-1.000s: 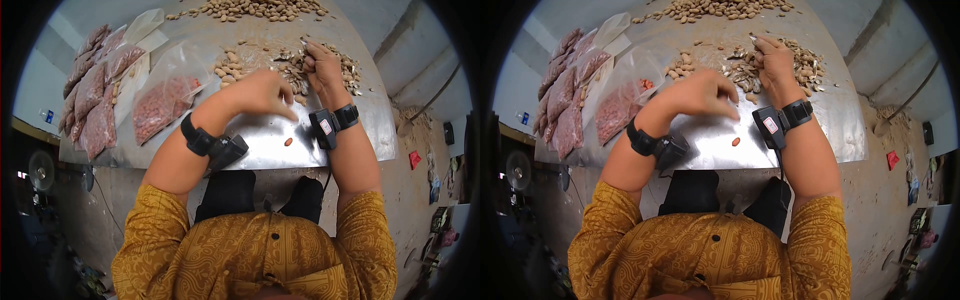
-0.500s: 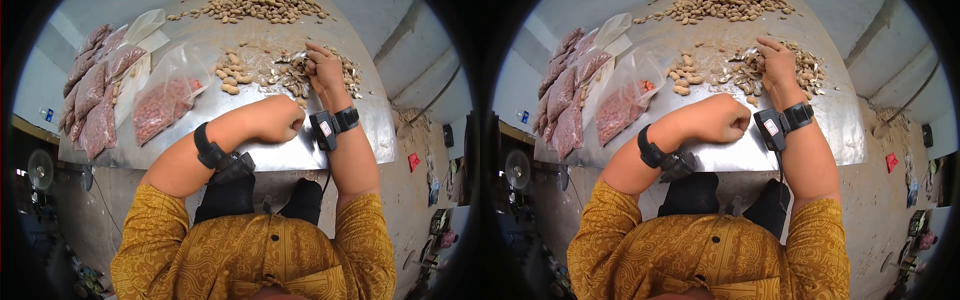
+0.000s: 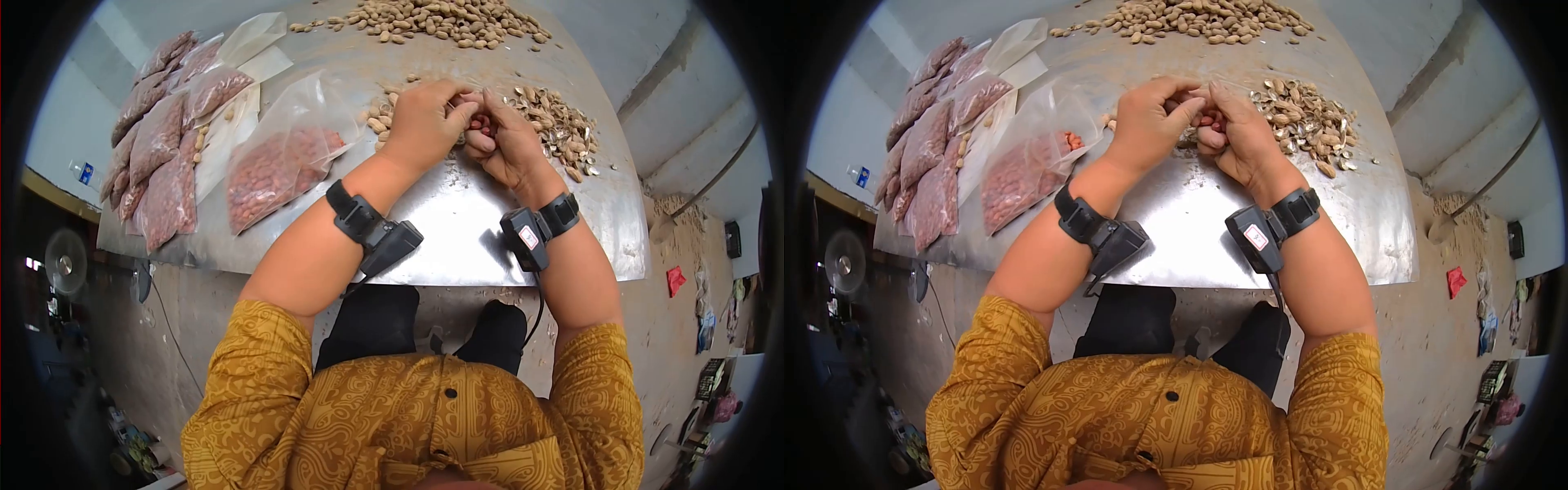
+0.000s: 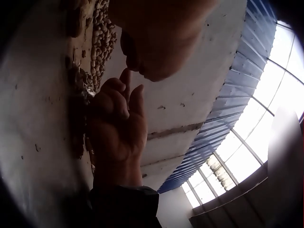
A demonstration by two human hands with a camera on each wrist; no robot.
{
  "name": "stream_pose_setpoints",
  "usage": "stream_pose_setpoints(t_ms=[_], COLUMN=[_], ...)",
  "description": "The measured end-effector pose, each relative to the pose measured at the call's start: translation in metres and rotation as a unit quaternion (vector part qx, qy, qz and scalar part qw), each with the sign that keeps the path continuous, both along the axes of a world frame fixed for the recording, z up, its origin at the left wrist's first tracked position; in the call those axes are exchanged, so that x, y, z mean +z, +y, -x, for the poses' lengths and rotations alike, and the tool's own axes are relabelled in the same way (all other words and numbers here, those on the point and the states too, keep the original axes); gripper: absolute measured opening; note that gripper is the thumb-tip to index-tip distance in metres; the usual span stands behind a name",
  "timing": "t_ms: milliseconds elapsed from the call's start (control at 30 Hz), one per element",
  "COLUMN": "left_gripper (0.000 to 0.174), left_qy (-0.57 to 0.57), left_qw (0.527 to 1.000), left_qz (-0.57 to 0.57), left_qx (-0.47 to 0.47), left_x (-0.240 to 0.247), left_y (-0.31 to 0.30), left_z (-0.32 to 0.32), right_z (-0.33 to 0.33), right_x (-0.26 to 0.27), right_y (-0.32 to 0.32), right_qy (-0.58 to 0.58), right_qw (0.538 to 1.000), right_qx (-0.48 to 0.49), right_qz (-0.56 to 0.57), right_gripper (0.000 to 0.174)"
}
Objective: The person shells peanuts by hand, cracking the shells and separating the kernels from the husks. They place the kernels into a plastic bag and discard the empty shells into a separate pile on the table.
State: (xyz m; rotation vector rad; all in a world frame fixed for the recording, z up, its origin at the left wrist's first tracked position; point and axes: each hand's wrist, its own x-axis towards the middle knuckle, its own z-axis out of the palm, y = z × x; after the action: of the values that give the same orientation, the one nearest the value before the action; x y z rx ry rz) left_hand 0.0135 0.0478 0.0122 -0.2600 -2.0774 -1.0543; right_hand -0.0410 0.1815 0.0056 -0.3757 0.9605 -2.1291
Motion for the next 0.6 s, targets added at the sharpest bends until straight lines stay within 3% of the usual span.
stream_pose_setpoints(t_ms=[100,133,167,267,433,533,567,600], left_gripper=[0.013,0.013,0.014,0.020,0.031,0.031,0.037,0.029], left_qy=[0.091,0.064,0.036,-0.103,-0.212,-0.079,-0.152,-0.033], left_qw=[0.993,0.993,0.991,0.962,0.929,0.945,0.938,0.959], left_qz=[0.067,0.096,0.124,0.241,0.280,0.301,0.270,0.263], left_qx=[0.024,-0.002,-0.028,-0.079,-0.117,-0.102,-0.157,-0.099], left_x=[0.006,0.009,0.012,0.008,-0.010,-0.021,-0.025,-0.041], left_y=[0.004,0.006,0.008,0.013,0.021,0.029,0.032,0.036], left_z=[-0.004,-0.008,-0.013,-0.018,-0.019,-0.023,-0.023,-0.024], right_z=[0.007,0.010,0.012,0.045,0.063,0.060,0.053,0.044], right_x=[0.001,0.001,0.004,-0.002,0.022,0.043,0.047,0.052], right_y=[0.003,0.001,0.003,0.030,0.012,-0.027,-0.044,-0.062], right_qy=[-0.012,-0.006,-0.012,-0.027,-0.063,-0.021,0.011,0.043], right_qw=[0.999,0.999,0.987,0.986,0.968,0.967,0.970,0.969], right_qx=[-0.030,-0.045,-0.157,-0.140,-0.244,-0.234,-0.212,-0.189], right_qz=[0.018,0.023,-0.006,0.090,-0.017,-0.094,-0.122,-0.150], right_gripper=[0.017,0.015,0.011,0.011,0.016,0.025,0.027,0.028])
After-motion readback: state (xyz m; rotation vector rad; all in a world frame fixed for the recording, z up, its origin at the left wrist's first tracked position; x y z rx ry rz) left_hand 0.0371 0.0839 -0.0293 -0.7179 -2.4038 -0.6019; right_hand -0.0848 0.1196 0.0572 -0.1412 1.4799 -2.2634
